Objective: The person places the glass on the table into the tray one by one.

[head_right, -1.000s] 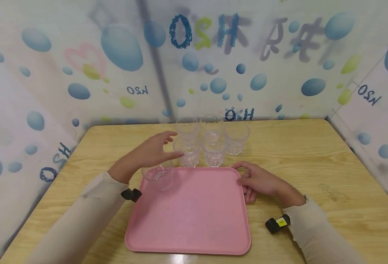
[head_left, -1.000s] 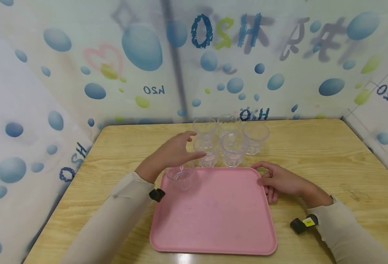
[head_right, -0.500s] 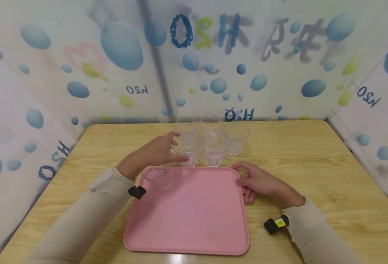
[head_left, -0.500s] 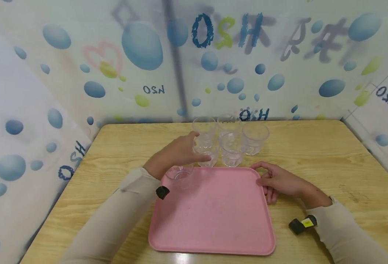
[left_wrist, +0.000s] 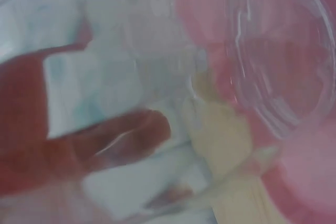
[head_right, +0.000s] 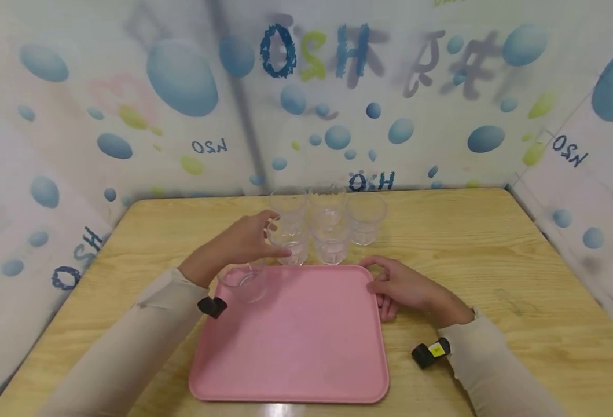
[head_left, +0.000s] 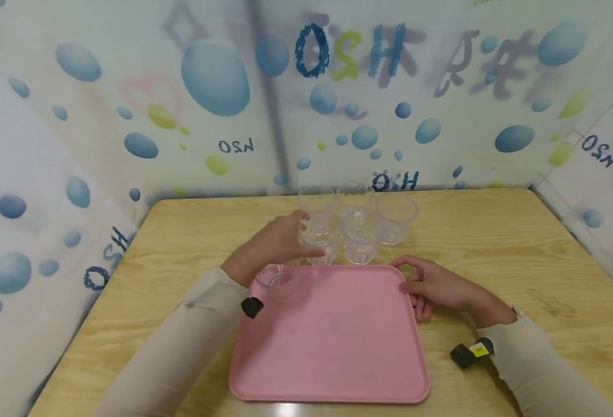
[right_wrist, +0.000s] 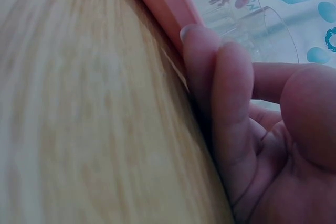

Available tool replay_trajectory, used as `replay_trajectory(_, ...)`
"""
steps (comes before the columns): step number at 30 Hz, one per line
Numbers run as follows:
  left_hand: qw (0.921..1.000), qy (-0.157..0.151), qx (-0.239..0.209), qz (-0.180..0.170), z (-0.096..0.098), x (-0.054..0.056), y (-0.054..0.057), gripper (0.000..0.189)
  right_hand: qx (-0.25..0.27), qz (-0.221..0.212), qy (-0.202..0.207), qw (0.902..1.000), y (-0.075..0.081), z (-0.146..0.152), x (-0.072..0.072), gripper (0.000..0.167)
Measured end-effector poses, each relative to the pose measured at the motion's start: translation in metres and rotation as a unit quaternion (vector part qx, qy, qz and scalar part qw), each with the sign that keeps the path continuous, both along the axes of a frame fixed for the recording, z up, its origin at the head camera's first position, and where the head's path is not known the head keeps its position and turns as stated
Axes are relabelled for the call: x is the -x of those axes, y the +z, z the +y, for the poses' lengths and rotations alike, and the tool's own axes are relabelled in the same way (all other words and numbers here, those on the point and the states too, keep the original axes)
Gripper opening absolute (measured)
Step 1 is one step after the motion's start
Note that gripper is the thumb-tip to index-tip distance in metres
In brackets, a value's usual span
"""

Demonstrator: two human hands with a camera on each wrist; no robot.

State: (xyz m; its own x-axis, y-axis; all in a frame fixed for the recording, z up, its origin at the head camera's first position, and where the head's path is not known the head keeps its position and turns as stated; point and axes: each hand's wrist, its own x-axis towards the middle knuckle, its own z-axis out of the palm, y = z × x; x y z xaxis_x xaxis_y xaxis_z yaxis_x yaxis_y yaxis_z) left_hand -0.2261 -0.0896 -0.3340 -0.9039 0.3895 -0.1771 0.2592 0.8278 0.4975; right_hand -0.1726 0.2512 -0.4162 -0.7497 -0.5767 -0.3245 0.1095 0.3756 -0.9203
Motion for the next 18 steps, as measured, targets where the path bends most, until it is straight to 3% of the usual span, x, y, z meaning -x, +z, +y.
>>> replay_trajectory(8,0.9998,-0.008,-0.019,0.003,0.0019,0.0052,-0.0010,0.093,-0.008,0.001,-0.008,0.9999,-0.0030,0.0049,0.0001,0.053)
replay_trajectory(18,0.9976,0.012,-0.069,-0.004,-0.0033,0.0039,-0.0036,0.092,-0.005,0.002,0.000,1.0000,-0.0048,0.0032,0.0031,0.051)
